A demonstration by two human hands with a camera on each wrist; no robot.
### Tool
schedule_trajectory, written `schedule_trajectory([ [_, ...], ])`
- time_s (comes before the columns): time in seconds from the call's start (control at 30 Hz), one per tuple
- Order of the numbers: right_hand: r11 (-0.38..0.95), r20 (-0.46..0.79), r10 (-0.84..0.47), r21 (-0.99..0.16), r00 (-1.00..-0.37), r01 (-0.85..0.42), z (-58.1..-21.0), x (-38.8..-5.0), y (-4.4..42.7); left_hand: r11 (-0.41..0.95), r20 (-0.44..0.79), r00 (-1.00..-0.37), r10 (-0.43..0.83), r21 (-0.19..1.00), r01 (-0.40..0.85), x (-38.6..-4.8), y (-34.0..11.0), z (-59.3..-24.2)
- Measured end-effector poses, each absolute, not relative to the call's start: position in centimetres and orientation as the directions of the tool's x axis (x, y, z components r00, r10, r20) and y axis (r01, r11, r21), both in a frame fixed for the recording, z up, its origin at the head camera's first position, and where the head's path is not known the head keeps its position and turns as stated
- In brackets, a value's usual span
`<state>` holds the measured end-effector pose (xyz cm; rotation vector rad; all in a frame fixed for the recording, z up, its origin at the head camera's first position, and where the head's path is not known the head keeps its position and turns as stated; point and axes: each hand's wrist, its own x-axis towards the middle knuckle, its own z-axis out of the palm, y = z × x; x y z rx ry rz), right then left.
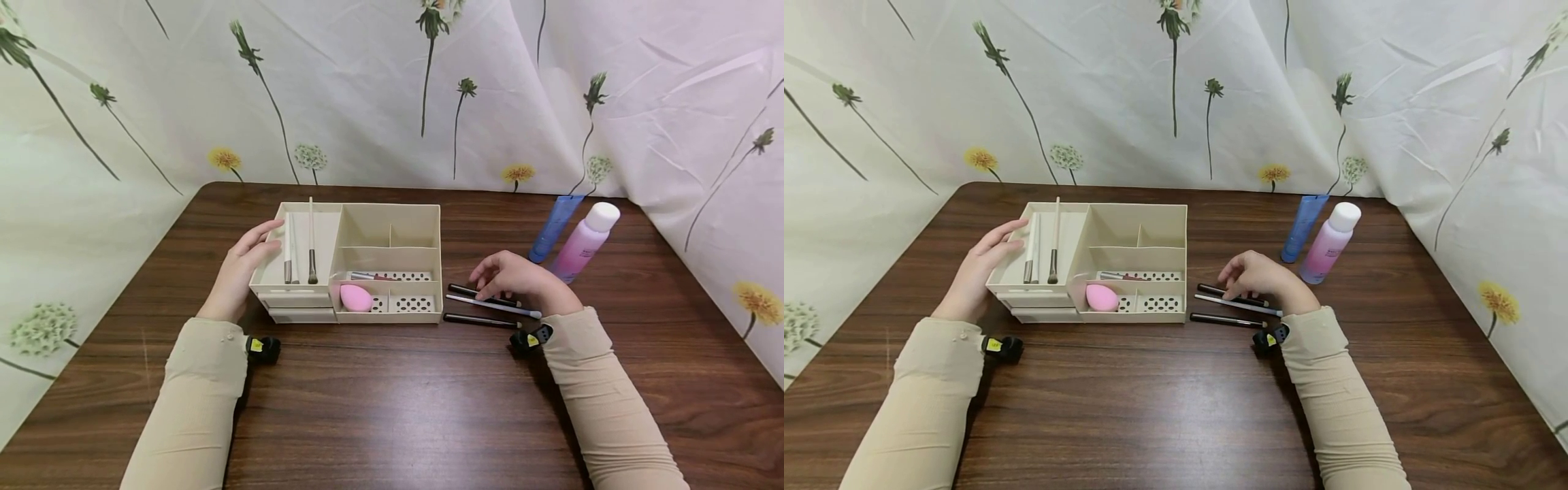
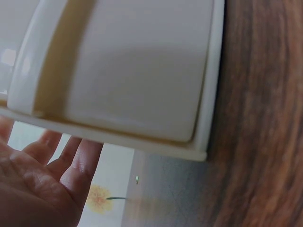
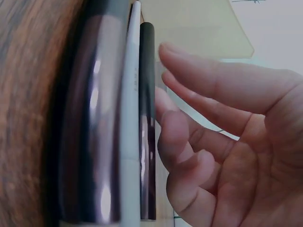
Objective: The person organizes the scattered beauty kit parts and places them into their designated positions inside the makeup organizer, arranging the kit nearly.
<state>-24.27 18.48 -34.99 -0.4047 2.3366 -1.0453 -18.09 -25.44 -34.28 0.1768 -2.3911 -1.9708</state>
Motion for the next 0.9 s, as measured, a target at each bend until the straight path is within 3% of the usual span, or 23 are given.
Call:
schedule_trajectory([
  [0.9,0.680,-0.381,-0.510,-0.728,-0.771,-0.089,-35.26,-24.09,18.14,0.215,-0.024,-0.994,-0.111,0.975,-0.048,-18.10,-25.54,-34.25],
])
